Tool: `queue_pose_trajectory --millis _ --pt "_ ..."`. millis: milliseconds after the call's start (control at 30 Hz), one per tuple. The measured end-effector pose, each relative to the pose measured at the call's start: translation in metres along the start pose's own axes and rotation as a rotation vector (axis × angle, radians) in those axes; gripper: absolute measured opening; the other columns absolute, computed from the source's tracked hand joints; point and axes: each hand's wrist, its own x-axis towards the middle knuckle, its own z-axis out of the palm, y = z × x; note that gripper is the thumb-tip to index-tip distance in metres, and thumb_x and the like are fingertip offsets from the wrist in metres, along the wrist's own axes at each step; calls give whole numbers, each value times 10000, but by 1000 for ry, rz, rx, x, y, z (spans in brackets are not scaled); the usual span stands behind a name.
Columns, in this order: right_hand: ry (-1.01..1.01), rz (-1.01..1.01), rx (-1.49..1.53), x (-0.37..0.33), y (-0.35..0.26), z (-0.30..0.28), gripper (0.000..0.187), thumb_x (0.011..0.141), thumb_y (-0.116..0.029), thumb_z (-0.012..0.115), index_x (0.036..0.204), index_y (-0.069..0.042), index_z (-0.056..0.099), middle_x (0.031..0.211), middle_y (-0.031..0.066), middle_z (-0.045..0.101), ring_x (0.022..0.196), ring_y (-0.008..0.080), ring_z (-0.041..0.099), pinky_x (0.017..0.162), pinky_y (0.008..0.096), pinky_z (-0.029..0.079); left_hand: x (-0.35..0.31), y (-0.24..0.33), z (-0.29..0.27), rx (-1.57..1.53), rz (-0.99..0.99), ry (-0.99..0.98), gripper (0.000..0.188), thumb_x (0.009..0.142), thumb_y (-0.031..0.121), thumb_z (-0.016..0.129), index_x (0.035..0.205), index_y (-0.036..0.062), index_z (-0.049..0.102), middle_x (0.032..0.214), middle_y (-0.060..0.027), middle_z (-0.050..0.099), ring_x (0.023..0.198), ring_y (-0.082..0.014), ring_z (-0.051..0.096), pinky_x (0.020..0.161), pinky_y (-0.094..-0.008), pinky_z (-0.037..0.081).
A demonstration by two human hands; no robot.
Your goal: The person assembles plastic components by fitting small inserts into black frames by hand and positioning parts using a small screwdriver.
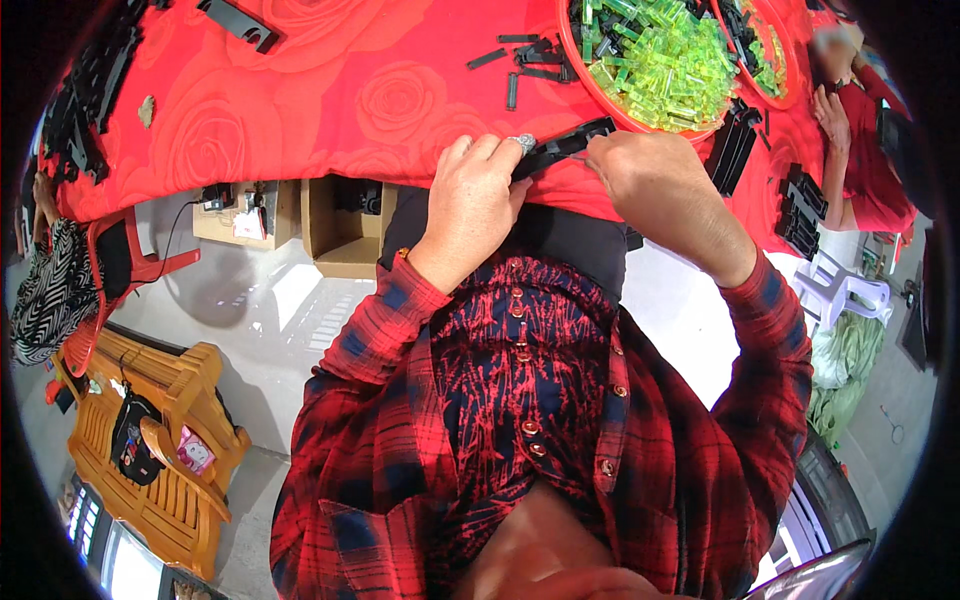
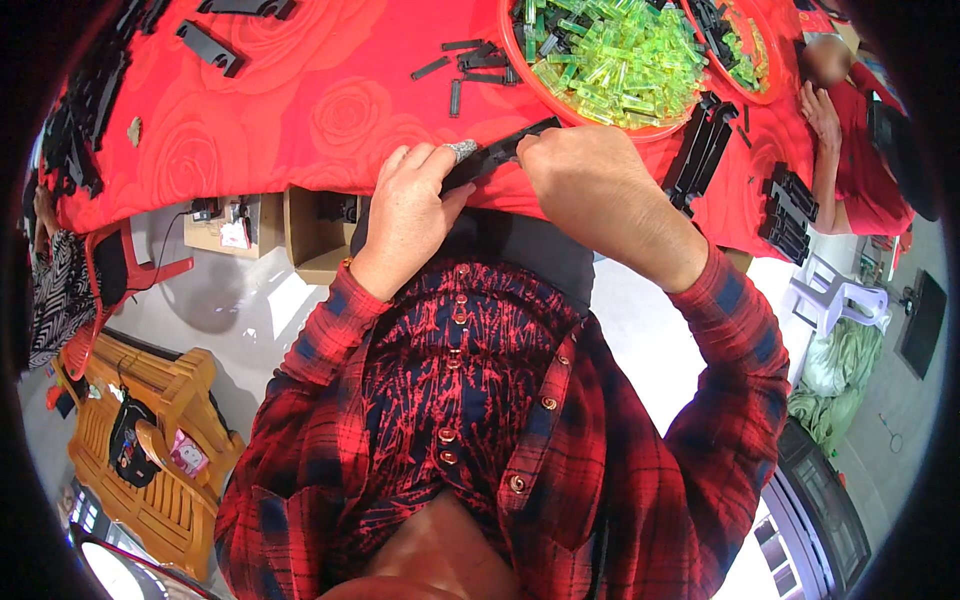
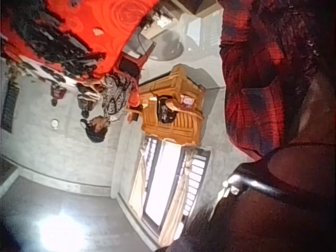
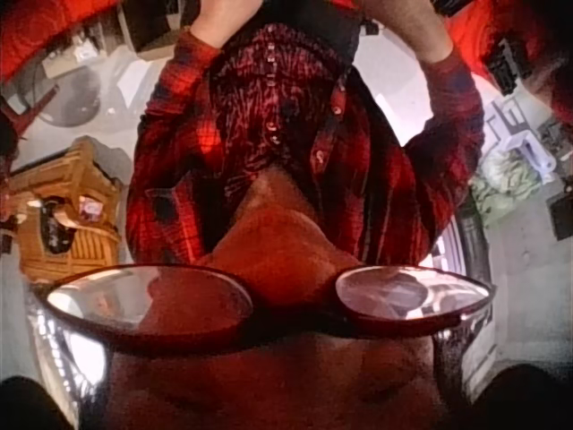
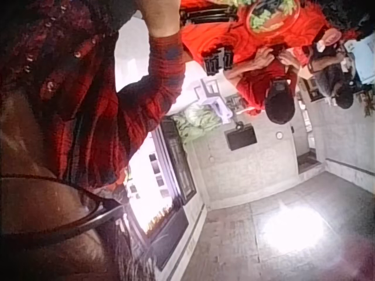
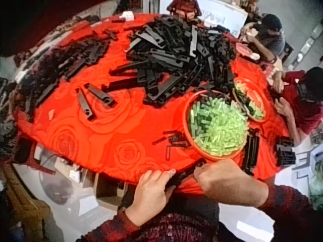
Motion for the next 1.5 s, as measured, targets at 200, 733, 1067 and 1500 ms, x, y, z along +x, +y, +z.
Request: queue_pose_trajectory --millis 200,733,1067,1500 --pt "17 3 -7 0 -2 4 66 812 -65 591 830 -14 627 735 142 660 694 295 683 597 389 540 0 -2 3 -30 17 0 360 728 64 758 1066 30 640 890 -123 587 891 -339 562 794 -433 458" --pt "9 62 -79 -7 -23 -9 46 794 -43 585 819 -17 613 731 132 658 662 271 680 563 364 532 -1 -3 0 -30 80 70 318 735 67 759 1026 37 634 853 -119 572 809 -338 552 724 -435 455" --pt "26 51 -65 -6 -24 1 53 800 -38 583 835 -23 619 728 113 658 656 260 683 546 353 528 -2 -2 2 -3 61 86 328 716 76 773 1013 49 635 839 -108 560 803 -329 548 710 -429 456" --pt "34 -37 -111 4 -28 4 56 778 -73 623 811 -28 626 732 102 650 655 237 683 556 333 521 -2 -4 4 1 41 80 335 694 82 793 989 65 637 850 -102 577 809 -331 560 718 -431 462"
